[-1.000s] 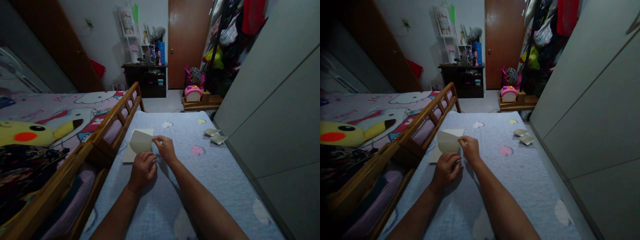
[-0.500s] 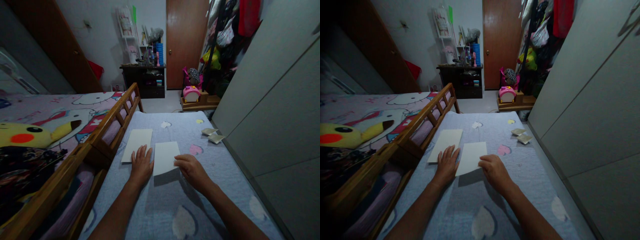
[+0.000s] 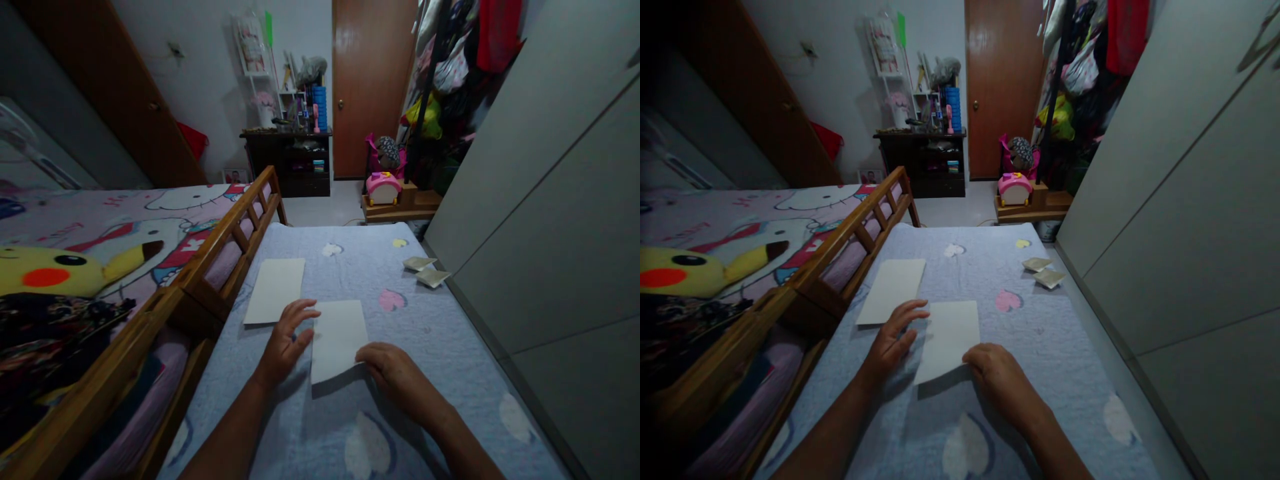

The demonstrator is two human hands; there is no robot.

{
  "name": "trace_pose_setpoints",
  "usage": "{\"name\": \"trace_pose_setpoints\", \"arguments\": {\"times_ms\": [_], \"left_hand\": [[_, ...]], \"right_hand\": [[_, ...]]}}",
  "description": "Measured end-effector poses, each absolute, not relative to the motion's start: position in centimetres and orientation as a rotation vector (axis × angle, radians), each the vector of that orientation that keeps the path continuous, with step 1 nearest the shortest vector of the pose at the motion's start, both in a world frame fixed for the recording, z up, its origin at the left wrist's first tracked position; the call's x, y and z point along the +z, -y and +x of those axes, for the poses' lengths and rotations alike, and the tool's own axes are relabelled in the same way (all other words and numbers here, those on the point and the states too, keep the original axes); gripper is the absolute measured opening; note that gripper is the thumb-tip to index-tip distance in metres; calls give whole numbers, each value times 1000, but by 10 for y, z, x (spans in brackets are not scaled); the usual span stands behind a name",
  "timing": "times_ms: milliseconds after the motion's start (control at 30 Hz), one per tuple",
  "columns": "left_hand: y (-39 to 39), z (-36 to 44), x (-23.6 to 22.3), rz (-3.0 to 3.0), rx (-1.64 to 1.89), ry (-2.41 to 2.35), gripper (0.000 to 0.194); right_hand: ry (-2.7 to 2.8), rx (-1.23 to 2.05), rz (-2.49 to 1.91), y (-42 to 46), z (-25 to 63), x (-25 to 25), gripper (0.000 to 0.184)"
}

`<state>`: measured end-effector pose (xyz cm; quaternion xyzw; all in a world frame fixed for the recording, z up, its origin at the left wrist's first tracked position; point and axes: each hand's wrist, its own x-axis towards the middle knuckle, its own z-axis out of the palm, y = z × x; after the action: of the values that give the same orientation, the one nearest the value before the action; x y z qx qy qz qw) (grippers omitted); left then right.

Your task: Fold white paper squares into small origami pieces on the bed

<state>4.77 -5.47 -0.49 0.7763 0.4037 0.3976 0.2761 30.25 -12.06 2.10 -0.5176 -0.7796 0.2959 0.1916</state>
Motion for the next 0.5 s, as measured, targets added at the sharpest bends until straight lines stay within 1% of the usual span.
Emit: {"name": "trace_pose_setpoints", "arguments": {"times_ms": [67,100,167,233,300,333,433,500], "left_hand": [[63,49,4,1949,996,-893,52],[66,50,8,1914,940,-852,56],[71,55,11,1883,828,-834,56],[73,60,12,1863,725,-892,41],[75,66,11,1848,648,-978,17],[75,69,11,1852,621,-1017,12],[77,73,13,1885,563,-1132,12],[79,74,16,1895,506,-1167,12]], "right_hand": [[2130,912,-1450,121,306,24,29],[2107,941,-1450,120,308,25,29],[2088,961,-1462,119,312,29,30],[2085,954,-1475,117,314,32,29],[2089,962,-1477,116,316,33,29],[2088,967,-1471,115,317,33,29],[2033,997,-1448,112,322,28,29],[1983,1032,-1442,109,325,25,36]]}}
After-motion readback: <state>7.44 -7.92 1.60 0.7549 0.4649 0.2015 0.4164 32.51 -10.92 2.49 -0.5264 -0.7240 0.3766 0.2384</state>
